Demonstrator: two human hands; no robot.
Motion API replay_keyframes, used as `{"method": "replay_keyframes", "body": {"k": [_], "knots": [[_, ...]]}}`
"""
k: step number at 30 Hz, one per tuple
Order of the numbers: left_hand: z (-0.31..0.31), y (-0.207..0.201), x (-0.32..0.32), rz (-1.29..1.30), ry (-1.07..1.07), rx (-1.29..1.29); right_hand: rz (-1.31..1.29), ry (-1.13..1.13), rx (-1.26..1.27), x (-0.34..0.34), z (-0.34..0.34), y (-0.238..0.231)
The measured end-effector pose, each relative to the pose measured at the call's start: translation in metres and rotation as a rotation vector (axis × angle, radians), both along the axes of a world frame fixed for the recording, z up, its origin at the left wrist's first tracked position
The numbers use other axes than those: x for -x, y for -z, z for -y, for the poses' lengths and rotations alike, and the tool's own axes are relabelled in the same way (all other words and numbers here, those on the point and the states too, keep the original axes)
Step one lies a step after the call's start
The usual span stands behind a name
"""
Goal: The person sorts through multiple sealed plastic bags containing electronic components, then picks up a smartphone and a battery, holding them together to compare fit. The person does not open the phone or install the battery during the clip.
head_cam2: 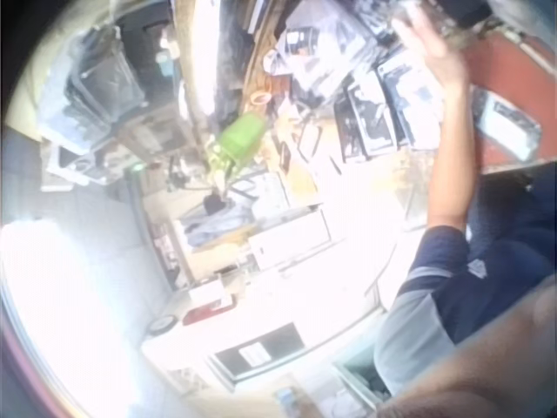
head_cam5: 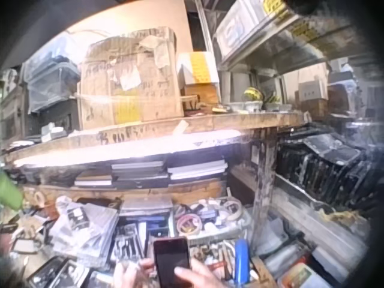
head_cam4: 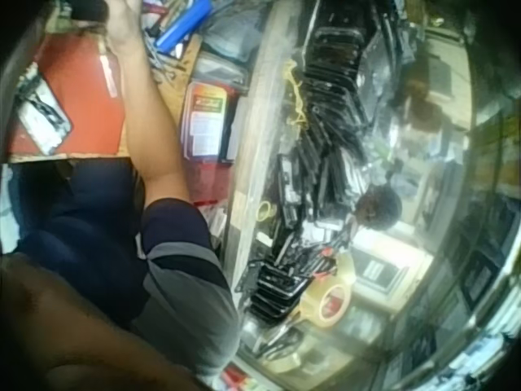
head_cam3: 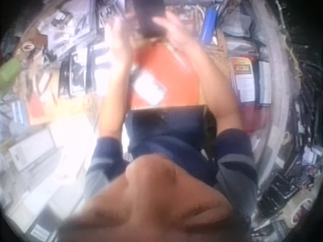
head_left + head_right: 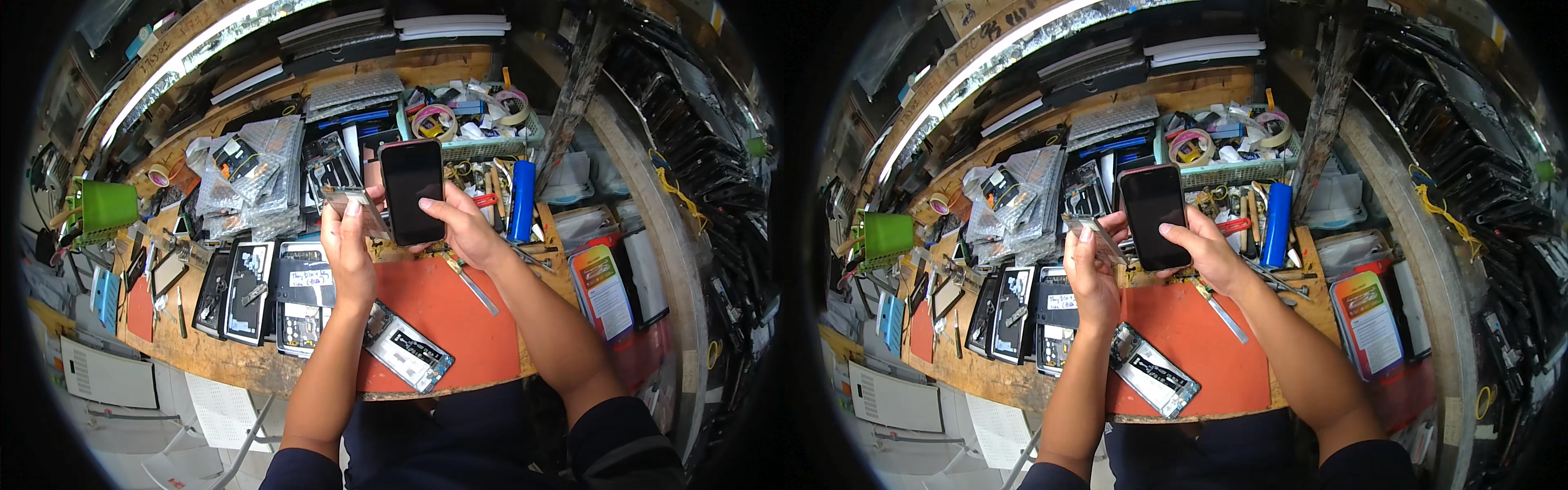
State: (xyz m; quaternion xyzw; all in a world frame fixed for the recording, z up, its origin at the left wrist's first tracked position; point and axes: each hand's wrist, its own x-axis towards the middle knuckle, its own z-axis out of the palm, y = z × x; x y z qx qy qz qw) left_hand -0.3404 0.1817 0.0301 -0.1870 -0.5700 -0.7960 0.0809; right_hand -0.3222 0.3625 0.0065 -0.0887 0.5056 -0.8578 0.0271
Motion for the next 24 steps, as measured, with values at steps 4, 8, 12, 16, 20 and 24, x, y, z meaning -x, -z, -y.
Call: {"method": "replay_keyframes", "body": {"k": [4,8,12,16,20,24], "knots": [[-0.001,0.0,-0.001,0.007,0.002,0.004,0.005,0.017,-0.011,0.0,0.002,-0.002],[0.0,0.0,0.0,0.016,0.006,0.007,-0.006,0.037,-0.057,0.002,0.002,0.006],[-0.001,-0.002,0.0,0.023,0.024,-0.016,0.025,0.016,-0.044,-0.001,0.002,0.0],[0.0,0.001,0.001,0.016,0.016,-0.005,-0.007,0.016,-0.058,-0.001,0.002,-0.004],[-0.001,0.003,0.001,0.022,0.01,-0.004,-0.041,0.054,-0.098,0.0,0.001,0.003],[0.001,0.003,0.001,0.01,0.009,0.012,-0.021,0.047,-0.078,-0.001,0.002,-0.002]]}}
